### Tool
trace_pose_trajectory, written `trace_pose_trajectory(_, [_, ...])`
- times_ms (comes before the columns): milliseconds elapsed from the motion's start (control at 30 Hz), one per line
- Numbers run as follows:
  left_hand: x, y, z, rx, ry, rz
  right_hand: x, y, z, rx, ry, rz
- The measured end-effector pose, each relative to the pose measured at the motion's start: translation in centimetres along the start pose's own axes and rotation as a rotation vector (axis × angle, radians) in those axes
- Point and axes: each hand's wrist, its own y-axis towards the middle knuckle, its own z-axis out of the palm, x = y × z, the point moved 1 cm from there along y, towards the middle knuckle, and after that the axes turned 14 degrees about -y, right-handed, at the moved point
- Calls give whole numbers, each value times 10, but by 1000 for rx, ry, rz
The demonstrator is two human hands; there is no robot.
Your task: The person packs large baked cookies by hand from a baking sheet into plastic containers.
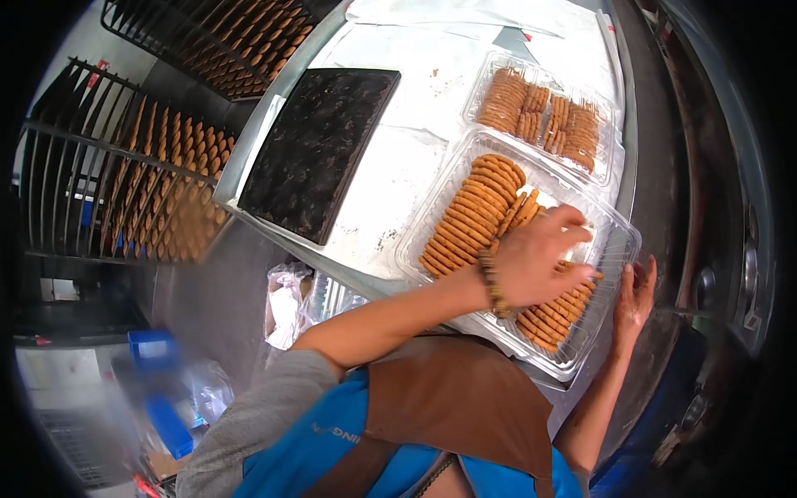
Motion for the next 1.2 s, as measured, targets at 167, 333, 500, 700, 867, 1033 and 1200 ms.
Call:
trace_pose_trajectory(167, [13,-65,-161,-519,171,-37,11,-17,-31,-174,-37,-26])
trace_pose_trajectory(333, [125,-196,-295,-523,885,-926,58,-41,-36,-183,5,-67])
trace_pose_trajectory(500, [179,-253,-325,-257,1020,-1259,125,-56,-6,-83,90,-141])
trace_pose_trajectory(700, [197,-266,-345,-93,883,-1148,218,-74,55,60,98,-288])
trace_pose_trajectory(867, [196,-267,-350,-12,967,-1061,292,-98,108,259,127,-312])
trace_pose_trajectory(1033, [195,-273,-357,-83,895,-916,345,-107,171,516,91,-380])
trace_pose_trajectory(1200, [167,-270,-362,-127,900,-768,371,-118,223,734,-62,-391])
